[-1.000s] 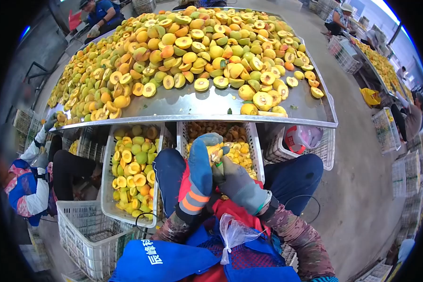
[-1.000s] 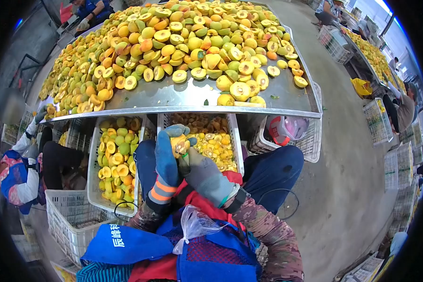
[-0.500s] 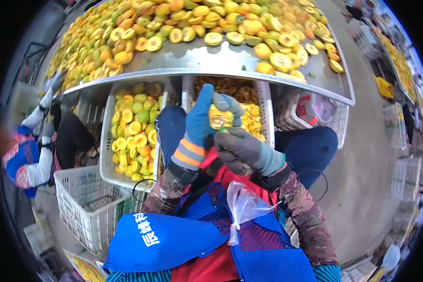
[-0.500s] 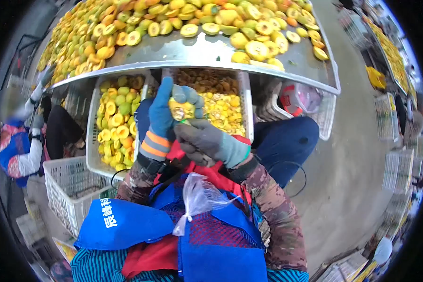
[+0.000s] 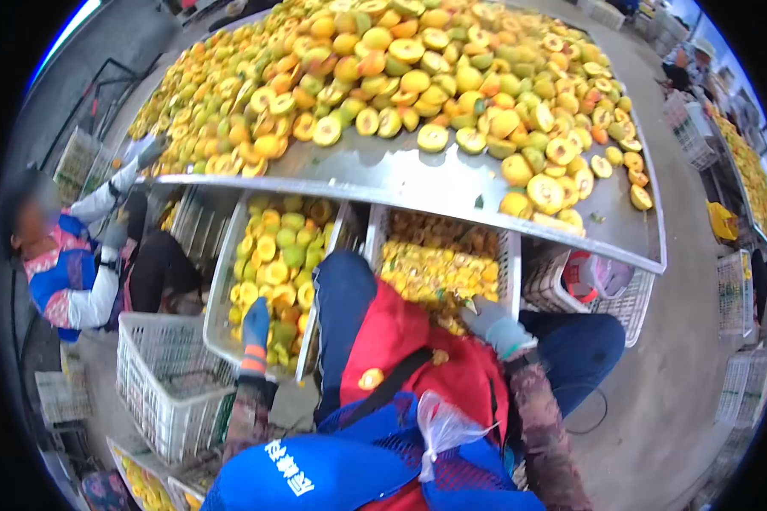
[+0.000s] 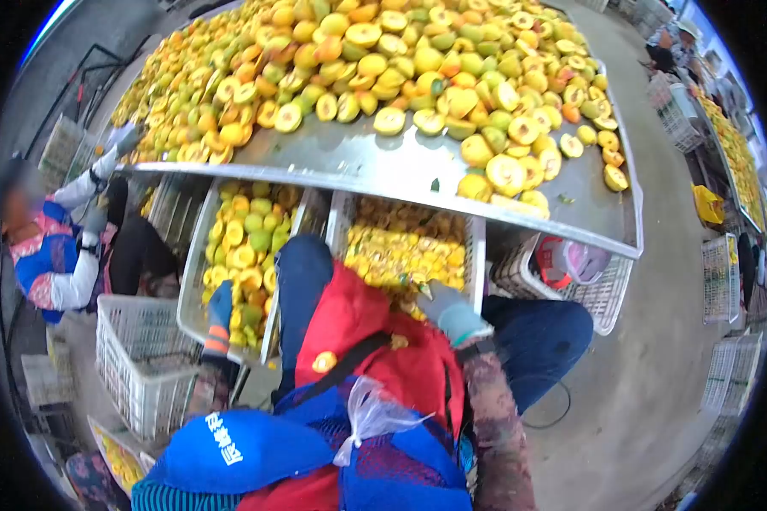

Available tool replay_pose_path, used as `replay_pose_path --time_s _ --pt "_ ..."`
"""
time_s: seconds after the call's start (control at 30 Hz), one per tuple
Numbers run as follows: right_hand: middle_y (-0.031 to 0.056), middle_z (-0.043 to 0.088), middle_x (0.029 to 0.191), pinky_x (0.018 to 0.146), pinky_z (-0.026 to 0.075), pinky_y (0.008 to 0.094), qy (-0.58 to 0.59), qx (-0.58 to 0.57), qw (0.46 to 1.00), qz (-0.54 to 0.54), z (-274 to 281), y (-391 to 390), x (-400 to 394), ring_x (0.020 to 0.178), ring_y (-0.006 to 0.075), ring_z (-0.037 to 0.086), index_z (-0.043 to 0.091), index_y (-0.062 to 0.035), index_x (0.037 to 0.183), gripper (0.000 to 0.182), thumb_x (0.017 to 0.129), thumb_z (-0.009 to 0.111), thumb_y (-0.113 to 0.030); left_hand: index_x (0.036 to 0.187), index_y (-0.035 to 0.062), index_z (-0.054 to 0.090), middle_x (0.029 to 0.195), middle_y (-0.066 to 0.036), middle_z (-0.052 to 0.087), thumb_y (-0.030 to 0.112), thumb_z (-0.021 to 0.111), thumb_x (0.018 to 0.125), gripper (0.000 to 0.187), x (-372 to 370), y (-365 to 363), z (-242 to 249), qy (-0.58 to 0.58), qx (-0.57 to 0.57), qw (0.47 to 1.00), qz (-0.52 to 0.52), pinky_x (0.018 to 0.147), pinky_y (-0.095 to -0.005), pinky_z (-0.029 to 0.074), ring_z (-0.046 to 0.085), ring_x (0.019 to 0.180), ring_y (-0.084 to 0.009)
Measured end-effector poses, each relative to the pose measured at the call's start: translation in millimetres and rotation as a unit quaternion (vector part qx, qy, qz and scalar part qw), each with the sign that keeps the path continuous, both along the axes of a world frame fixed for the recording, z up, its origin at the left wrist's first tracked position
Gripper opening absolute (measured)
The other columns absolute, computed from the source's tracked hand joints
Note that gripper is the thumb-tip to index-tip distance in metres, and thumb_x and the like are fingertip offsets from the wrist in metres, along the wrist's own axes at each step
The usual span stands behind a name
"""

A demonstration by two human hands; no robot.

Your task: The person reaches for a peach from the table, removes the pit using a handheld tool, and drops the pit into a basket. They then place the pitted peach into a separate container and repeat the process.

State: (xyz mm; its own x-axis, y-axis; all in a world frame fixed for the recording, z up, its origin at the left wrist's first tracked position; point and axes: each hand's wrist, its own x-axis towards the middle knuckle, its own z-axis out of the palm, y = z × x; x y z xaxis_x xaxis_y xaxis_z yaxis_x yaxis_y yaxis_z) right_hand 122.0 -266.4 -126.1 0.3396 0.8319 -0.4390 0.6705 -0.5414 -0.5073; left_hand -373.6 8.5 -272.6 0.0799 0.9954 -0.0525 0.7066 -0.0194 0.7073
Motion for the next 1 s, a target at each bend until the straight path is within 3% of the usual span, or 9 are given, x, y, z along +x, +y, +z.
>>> replay_pose_path --time_s 0.1,0.13,0.17,0.3,0.43,0.47,0.57,0.7,1.0 --pt "0.0192 0.065 0.083 0.072 0.048 0.0449 0.341 -0.016 0.926 -0.158 15 20 2 0.078 0.0344 0.063 0.061 -0.002 0.089 0.042 0.087 0.05 -0.042 0.113 -0.0043 0.059 0.111 -0.013 0.065 0.018 0.044 0.096 0.032 89 -6 107 -0.138 0.099 0.986 -0.001 0.091 -0.0316 0.045 0.059 0.103 -0.019" --pt "0.0181 0.063 0.078 0.065 0.049 0.0423 0.099 0.058 0.979 0.169 -36 16 6 0.074 0.0333 0.063 0.06 -0.0015 0.085 0.04 0.089 0.049 -0.039 0.113 -0.003 0.06 0.106 -0.011 0.065 0.015 0.047 0.095 0.028 147 -5 155 -0.151 0.145 0.977 -0.042 0.091 -0.0296 0.044 0.059 0.099 -0.0183" --pt "0.0206 0.065 0.083 0.067 0.049 0.0394 -0.027 0.03 0.992 0.122 -78 1 8 0.082 0.0389 0.062 0.06 -0.0006 0.087 0.034 0.089 0.054 -0.034 0.113 -0.0015 0.059 0.104 -0.009 0.065 0.011 0.05 0.093 0.026 186 21 152 -0.228 0.157 0.957 -0.085 0.087 -0.0288 0.045 0.06 0.094 -0.0173" --pt "0.0126 0.063 0.077 0.06 0.046 0.0338 0.174 0.051 0.969 -0.17 -59 20 7 0.069 0.0252 0.06 0.059 -0.0038 0.093 0.033 0.089 0.058 -0.036 0.123 0.01 0.055 0.106 -0.018 0.064 0.037 0.053 0.09 0.043 367 37 242 -0.142 0.098 0.956 -0.235 0.085 -0.0354 0.047 0.062 0.099 -0.0287" --pt "0.0009 0.054 0.066 0.048 0.04 0.0269 0.278 0.062 0.944 -0.165 29 18 17 0.053 0.0095 0.05 0.057 -0.0091 0.089 0.026 0.09 0.057 -0.035 0.132 0.0045 0.043 0.124 -0.026 0.053 0.054 0.06 0.076 0.076 493 106 156 0.054 0.07 0.949 -0.304 0.096 -0.0409 0.041 0.052 0.115 -0.0378" --pt "-0.0002 0.051 0.062 0.044 0.039 0.0266 0.421 0.161 0.86 -0.24 20 19 14 0.05 0.0085 0.048 0.053 -0.0096 0.086 0.024 0.091 0.057 -0.033 0.132 0.0043 0.042 0.123 -0.026 0.053 0.051 0.063 0.074 0.077 507 97 171 0.099 0.05 0.946 -0.305 0.096 -0.0412 0.041 0.052 0.114 -0.0386" --pt "0.0124 0.061 0.072 0.061 0.045 0.0337 0.306 0.16 0.902 -0.258 23 6 20 0.068 0.0171 0.059 0.055 -0.0017 0.093 0.038 0.086 0.061 -0.038 0.122 0.0026 0.046 0.109 -0.022 0.059 0.035 0.073 0.067 0.069 513 93 164 0.08 0.031 0.94 -0.331 0.087 -0.0416 0.047 0.058 0.103 -0.037" --pt "0.0183 0.06 0.074 0.059 0.046 0.0422 0.297 0.255 0.885 -0.252 81 13 12 0.07 0.0373 0.061 0.054 -0.0028 0.095 0.024 0.091 0.054 -0.026 0.111 0.0096 0.038 0.086 -0.008 0.054 0.021 0.073 0.069 0.055 474 34 246 -0.313 -0.23 0.874 -0.293 0.04 -0.0214 0.037 0.05 0.055 -0.0102" --pt "0.0214 0.057 0.068 0.05 0.044 0.0435 0.028 0.43 0.892 -0.14 151 35 -36 0.066 0.0386 0.059 0.05 -0.0038 0.094 0.017 0.093 0.052 -0.02 0.123 0.0088 0.044 0.101 -0.012 0.059 0.052 0.039 0.095 0.052 402 -116 268 -0.609 -0.263 0.698 -0.269 0.078 -0.0337 0.053 0.061 0.087 -0.0215"
